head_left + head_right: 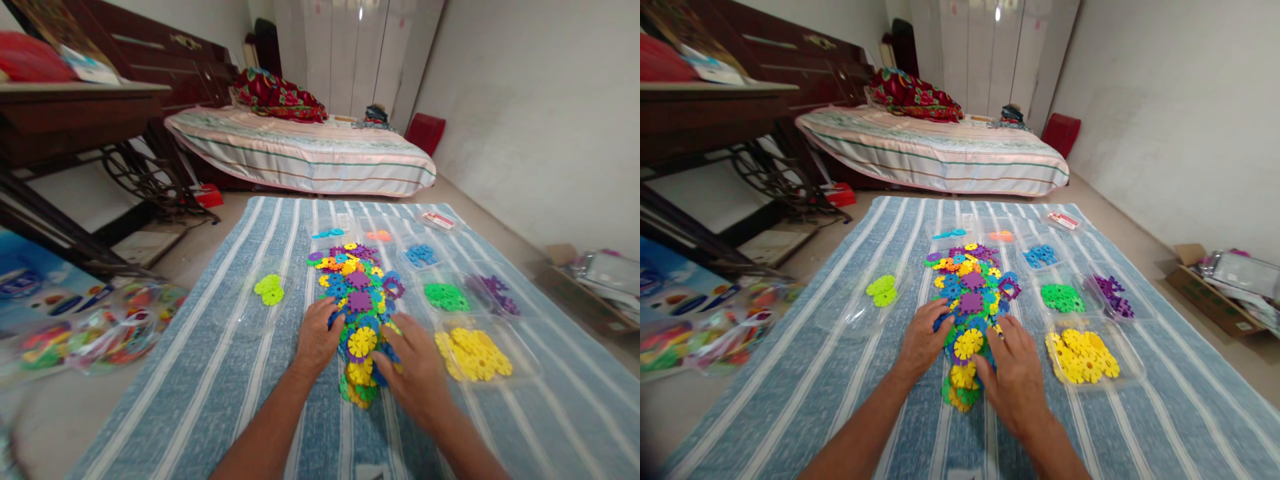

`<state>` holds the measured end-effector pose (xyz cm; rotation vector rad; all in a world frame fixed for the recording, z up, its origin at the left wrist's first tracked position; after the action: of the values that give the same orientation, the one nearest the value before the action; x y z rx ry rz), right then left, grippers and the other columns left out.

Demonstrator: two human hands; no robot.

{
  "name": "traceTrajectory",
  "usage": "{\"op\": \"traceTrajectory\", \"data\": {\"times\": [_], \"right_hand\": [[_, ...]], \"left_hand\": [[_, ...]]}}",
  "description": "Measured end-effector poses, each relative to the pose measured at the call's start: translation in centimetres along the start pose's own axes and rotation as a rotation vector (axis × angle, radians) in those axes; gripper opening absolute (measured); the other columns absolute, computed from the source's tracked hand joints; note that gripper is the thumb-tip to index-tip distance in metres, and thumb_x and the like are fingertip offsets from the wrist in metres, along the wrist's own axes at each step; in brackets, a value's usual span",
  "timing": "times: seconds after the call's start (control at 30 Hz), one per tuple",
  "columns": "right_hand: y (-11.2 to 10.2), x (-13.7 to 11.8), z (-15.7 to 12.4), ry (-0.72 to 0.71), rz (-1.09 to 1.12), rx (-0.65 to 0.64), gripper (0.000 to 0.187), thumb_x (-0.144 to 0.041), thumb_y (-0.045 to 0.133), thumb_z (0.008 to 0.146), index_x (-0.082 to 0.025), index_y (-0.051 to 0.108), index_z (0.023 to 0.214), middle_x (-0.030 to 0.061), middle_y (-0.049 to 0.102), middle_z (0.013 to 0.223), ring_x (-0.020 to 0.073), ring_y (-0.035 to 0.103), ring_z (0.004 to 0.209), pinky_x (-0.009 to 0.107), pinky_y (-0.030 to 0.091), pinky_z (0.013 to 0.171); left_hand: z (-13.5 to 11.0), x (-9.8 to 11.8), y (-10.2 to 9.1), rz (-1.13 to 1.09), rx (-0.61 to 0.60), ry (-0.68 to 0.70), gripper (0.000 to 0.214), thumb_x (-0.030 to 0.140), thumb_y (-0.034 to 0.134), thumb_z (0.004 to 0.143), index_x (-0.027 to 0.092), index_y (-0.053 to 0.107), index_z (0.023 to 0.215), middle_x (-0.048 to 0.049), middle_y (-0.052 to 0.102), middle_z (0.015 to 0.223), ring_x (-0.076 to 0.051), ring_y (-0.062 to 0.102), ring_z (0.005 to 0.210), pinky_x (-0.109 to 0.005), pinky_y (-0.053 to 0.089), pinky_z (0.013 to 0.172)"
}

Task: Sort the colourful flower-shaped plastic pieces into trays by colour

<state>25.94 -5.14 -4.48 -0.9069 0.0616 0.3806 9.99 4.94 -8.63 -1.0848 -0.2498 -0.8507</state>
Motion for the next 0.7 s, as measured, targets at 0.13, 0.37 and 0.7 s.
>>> {"op": "traceTrajectory", "data": {"times": [0.13, 0.37, 0.7], "right_hand": [[3.2, -2.4, 0.5, 0.041, -0.008, -0.119, 0.030, -0.030, 0.054, 0.082, -0.014, 0.060, 0.107, 0.0177, 0.054, 0.122, 0.0319, 0.041, 0.121, 0.052, 0.043, 0.093], [2.9, -2.6, 0.0, -0.005, 0.029, -0.025, 0.021, -0.021, 0.049, 0.085, -0.018, 0.062, 0.101, 0.0131, 0.059, 0.115, 0.0261, 0.045, 0.120, 0.046, 0.044, 0.094], [-6.4, 3.1, -0.7, -0.045, -0.148, 0.280, 0.013, -0.013, 0.059, 0.080, -0.016, 0.061, 0.093, 0.0098, 0.066, 0.096, 0.0225, 0.060, 0.097, 0.044, 0.047, 0.087]], "left_hand": [[0.0, -0.2, 0.0, 0.011, -0.008, 0.004, 0.017, 0.026, 0.050, 0.081, 0.018, 0.063, 0.089, -0.0091, 0.066, 0.106, -0.022, 0.058, 0.103, -0.043, 0.048, 0.092], [0.2, -0.3, 0.1, 0.010, -0.001, 0.027, 0.017, 0.025, 0.050, 0.081, 0.017, 0.063, 0.087, -0.0098, 0.066, 0.104, -0.022, 0.059, 0.102, -0.043, 0.048, 0.091], [-0.1, -0.1, 0.2, 0.012, 0.009, 0.039, 0.014, 0.022, 0.055, 0.079, 0.017, 0.063, 0.088, -0.0092, 0.066, 0.104, -0.022, 0.059, 0.101, -0.043, 0.049, 0.091]]}}
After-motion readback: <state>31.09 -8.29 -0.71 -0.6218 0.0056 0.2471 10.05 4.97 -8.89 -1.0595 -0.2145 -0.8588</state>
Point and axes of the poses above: each hand's wrist, its own z-axis towards the middle knuckle, its own y-axis out of the palm, x = y × z, the point moved 7 cm from there along z, towards the middle knuckle
